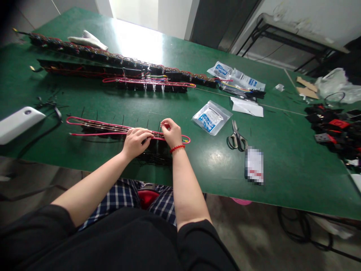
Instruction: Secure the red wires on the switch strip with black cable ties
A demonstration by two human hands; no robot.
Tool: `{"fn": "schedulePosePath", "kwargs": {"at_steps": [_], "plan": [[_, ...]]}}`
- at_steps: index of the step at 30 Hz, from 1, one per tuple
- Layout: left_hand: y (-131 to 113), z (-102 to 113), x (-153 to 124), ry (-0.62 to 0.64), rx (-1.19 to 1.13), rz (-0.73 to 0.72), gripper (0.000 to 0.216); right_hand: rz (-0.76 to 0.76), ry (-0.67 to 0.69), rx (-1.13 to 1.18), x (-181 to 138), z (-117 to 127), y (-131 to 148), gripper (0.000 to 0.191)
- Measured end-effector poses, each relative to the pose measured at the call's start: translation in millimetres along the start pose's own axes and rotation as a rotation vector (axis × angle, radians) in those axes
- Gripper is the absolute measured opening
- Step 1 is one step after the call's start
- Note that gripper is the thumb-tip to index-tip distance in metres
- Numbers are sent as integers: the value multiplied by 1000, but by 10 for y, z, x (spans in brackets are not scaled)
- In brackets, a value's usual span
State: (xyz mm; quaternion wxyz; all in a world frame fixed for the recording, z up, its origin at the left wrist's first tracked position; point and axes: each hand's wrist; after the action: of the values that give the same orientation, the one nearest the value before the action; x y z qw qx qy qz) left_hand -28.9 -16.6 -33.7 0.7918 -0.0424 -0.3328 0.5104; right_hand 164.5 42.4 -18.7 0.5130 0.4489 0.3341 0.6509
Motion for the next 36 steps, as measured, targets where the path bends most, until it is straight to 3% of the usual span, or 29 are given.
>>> {"fn": "schedulePosePath", "kwargs": {"at_steps": [4, 14, 24, 36], "plan": [[-2, 4, 7, -13, 2, -4, 17, 29, 23, -59, 12, -26, 0, 6], [-6, 11, 13, -31, 4, -8, 17, 216, 124, -465, -72, 49, 173, 11], [9, 0, 15, -12, -25, 9, 17, 6, 143, -192, -68, 73, 38, 7], [21, -10, -9, -14, -43, 8, 14, -45, 159, -209, -48, 73, 20, 7]]}}
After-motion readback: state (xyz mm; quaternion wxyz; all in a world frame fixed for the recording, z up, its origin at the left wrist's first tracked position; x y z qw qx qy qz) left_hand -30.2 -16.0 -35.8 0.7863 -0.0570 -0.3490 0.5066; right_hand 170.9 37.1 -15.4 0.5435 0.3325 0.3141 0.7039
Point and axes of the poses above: each hand's wrist, its own x-axis towards the middle knuckle, its own z-axis out of the back of the hand, y = z × x, and after that the axes turned 1 degree about z, right-handed
